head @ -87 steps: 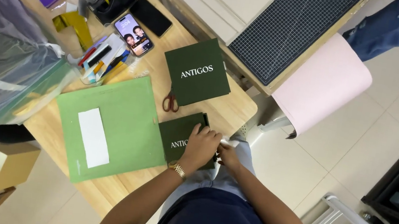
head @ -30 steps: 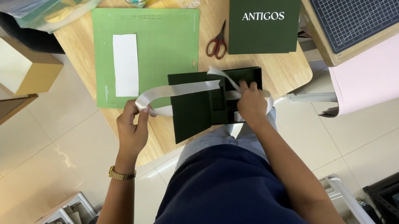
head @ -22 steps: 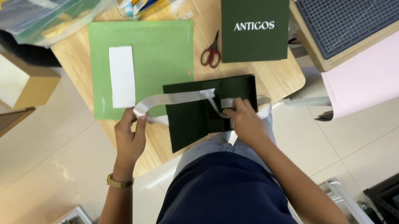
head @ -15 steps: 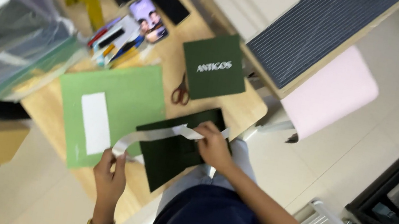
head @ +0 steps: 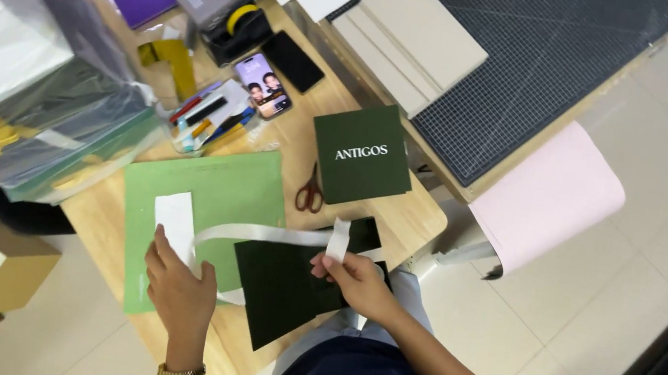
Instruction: Organizing and preparing green gift boxes by inserting ribbons and stacking them on a workbench.
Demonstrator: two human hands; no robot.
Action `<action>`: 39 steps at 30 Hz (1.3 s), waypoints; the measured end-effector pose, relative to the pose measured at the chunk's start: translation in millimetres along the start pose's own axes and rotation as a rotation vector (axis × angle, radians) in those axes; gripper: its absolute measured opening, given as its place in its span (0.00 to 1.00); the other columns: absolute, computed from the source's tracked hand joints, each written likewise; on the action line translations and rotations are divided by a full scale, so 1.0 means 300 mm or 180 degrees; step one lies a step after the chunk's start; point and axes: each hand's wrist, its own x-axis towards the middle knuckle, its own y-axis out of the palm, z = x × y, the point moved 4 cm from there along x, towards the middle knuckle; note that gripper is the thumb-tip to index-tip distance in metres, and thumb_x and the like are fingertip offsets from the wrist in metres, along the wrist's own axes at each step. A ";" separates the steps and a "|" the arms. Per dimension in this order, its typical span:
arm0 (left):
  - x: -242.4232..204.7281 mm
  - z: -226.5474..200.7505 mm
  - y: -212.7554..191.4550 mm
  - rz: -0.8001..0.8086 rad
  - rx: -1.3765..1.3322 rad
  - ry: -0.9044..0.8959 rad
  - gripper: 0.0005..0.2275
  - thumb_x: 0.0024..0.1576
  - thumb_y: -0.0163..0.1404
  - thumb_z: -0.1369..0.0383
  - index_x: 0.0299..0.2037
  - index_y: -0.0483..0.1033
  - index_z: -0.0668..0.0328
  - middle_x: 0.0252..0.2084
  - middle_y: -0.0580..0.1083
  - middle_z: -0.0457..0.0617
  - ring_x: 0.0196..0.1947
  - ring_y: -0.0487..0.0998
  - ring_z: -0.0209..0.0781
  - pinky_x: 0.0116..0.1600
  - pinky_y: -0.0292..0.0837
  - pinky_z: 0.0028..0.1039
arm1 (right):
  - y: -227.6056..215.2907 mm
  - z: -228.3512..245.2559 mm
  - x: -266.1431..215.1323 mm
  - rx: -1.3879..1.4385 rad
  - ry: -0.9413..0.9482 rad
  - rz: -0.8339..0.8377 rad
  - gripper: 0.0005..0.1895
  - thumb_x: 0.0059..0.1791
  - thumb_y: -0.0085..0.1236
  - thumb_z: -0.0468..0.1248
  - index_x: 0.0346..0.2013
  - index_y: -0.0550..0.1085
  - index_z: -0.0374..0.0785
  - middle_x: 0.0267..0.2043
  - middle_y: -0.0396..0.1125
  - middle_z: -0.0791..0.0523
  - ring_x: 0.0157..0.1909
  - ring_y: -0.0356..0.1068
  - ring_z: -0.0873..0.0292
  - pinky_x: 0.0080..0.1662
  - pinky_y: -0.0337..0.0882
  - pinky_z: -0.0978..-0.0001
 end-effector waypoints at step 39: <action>-0.130 -0.363 0.710 0.1623 -0.0968 0.2000 0.14 0.61 0.46 0.75 0.57 0.72 0.55 0.49 0.73 0.56 0.49 0.79 0.58 0.48 0.80 0.40 | -0.079 -0.741 0.176 -0.4712 -0.0203 0.0582 0.21 0.48 0.50 0.39 0.55 0.75 0.43 0.56 0.69 0.51 0.57 0.68 0.44 0.56 0.67 0.49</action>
